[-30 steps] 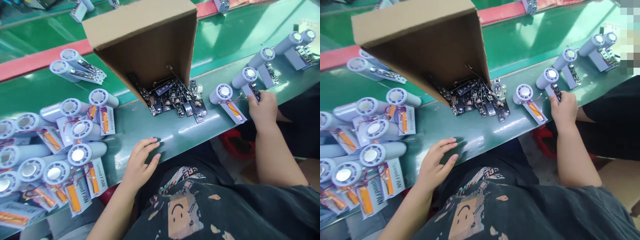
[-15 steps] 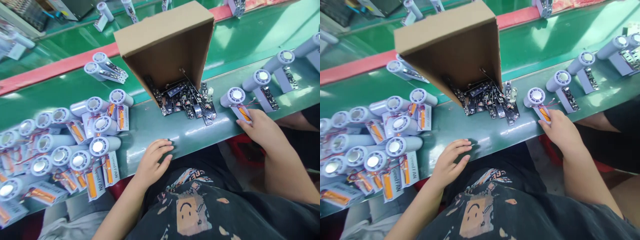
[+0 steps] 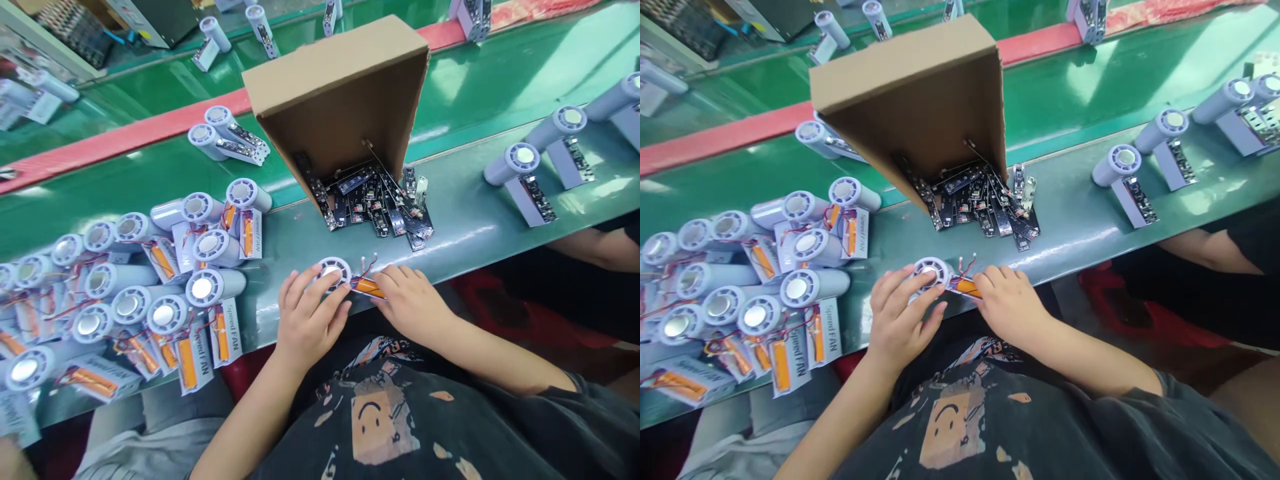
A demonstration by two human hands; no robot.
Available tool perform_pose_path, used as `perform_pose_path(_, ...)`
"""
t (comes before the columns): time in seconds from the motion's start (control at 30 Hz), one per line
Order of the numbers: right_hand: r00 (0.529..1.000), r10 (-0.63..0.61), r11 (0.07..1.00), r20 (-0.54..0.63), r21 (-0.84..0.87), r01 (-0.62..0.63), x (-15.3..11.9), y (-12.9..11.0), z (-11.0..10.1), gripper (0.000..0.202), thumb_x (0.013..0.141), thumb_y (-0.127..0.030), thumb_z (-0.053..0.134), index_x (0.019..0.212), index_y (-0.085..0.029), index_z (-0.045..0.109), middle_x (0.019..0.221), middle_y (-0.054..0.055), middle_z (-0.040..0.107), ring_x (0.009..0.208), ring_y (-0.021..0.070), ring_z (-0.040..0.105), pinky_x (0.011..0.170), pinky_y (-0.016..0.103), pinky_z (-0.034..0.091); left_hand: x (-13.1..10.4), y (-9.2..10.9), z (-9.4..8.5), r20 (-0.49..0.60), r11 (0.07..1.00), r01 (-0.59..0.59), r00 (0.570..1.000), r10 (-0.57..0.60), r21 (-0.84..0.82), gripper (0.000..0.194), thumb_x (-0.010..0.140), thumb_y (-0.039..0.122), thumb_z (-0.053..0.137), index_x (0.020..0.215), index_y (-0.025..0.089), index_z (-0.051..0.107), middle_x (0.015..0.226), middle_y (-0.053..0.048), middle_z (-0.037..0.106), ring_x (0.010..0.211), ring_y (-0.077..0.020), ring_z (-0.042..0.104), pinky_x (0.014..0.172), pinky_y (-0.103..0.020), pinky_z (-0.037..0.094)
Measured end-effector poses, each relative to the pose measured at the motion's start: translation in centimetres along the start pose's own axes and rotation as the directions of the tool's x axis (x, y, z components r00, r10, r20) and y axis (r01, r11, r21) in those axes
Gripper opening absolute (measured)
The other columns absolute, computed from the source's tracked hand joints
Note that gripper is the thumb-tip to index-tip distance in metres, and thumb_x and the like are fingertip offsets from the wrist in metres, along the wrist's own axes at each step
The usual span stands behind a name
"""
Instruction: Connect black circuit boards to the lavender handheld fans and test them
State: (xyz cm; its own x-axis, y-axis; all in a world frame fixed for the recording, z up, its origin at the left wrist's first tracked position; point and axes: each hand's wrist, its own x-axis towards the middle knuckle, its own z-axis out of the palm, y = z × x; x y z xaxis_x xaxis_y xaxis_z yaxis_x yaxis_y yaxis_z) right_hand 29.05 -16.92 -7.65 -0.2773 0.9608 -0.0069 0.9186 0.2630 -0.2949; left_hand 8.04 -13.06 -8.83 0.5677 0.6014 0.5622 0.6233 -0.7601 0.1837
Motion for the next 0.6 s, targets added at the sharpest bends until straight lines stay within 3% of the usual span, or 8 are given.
perform_pose_path(0.1, 1.000, -0.017, 0.995, 0.023, 0.095, 0.014, 0.8, -0.6, 0.0, 0.031, 0.093, -0.037, 0.059, 0.116, -0.017, 0.061, 0.106, 0.009, 0.066, 0.096, 0.0270, 0.061, 0.080, 0.041, 0.049, -0.2, -0.6, 0.1, 0.038, 0.999, 0.003, 0.999, -0.004, 0.035, 0.023, 0.086, 0.014, 0.065, 0.103, 0.028, 0.067, 0.112, -0.005, 0.073, 0.121, -0.0268, 0.061, 0.108, -0.050, 0.041)
perform_pose_path(0.2, 0.993, 0.021, 0.980, -0.118, 0.198, 0.003, 1.6, 1.1, -1.2, 0.046, 0.090, -0.046, 0.062, 0.125, -0.017, 0.056, 0.112, 0.010, 0.065, 0.101, 0.0260, 0.060, 0.086, 0.041, 0.048, -0.4, -0.9, 0.1, 0.016, 0.999, 0.019, 1.000, -0.020, 0.031, 0.021, 0.086, 0.013, 0.065, 0.101, 0.027, 0.068, 0.112, -0.005, 0.073, 0.121, -0.0264, 0.062, 0.107, -0.049, 0.042)
perform_pose_path(0.3, 0.922, 0.161, 0.986, -0.352, 0.016, -0.166, 2.8, 4.2, -1.6, 0.032, 0.091, -0.036, 0.059, 0.117, -0.017, 0.062, 0.109, 0.014, 0.065, 0.097, 0.0283, 0.057, 0.081, 0.042, 0.045, -0.4, -0.7, 0.2, 0.016, 1.000, -0.001, 1.000, 0.001, 0.003, 0.021, 0.086, 0.015, 0.066, 0.104, 0.027, 0.066, 0.112, -0.005, 0.072, 0.121, -0.0272, 0.062, 0.107, -0.050, 0.044)
perform_pose_path(0.33, 0.911, 0.168, 0.977, -0.376, -0.058, -0.204, 3.2, 5.2, -1.4, 0.028, 0.090, -0.032, 0.060, 0.113, -0.017, 0.064, 0.110, 0.015, 0.064, 0.095, 0.0289, 0.056, 0.078, 0.042, 0.044, -0.4, -0.6, 0.3, 0.013, 1.000, -0.005, 1.000, 0.005, -0.008, 0.022, 0.086, 0.016, 0.065, 0.105, 0.027, 0.065, 0.112, -0.005, 0.072, 0.121, -0.0273, 0.062, 0.107, -0.050, 0.044)
perform_pose_path(0.47, 0.909, 0.107, 0.971, -0.404, -0.153, -0.183, 4.0, 7.6, -1.2, 0.020, 0.092, -0.026, 0.052, 0.099, -0.020, 0.071, 0.100, 0.011, 0.067, 0.089, 0.0273, 0.056, 0.073, 0.040, 0.041, -0.5, -1.0, 0.0, -0.040, 0.995, 0.066, 0.997, -0.069, -0.073, 0.029, 0.087, 0.016, 0.063, 0.114, 0.027, 0.059, 0.116, -0.007, 0.068, 0.121, -0.0267, 0.062, 0.106, -0.051, 0.047)
perform_pose_path(0.6, 0.833, 0.048, 0.987, -0.552, -0.103, -0.125, 2.6, 7.2, -3.4, 0.019, 0.091, -0.028, 0.054, 0.096, -0.023, 0.072, 0.090, 0.009, 0.066, 0.084, 0.0263, 0.059, 0.076, 0.042, 0.043, -1.5, -2.0, -1.4, -0.151, 0.967, 0.189, 0.965, -0.216, -0.173, 0.034, 0.087, 0.015, 0.061, 0.119, 0.025, 0.055, 0.119, -0.008, 0.065, 0.117, -0.0249, 0.063, 0.100, -0.047, 0.052)
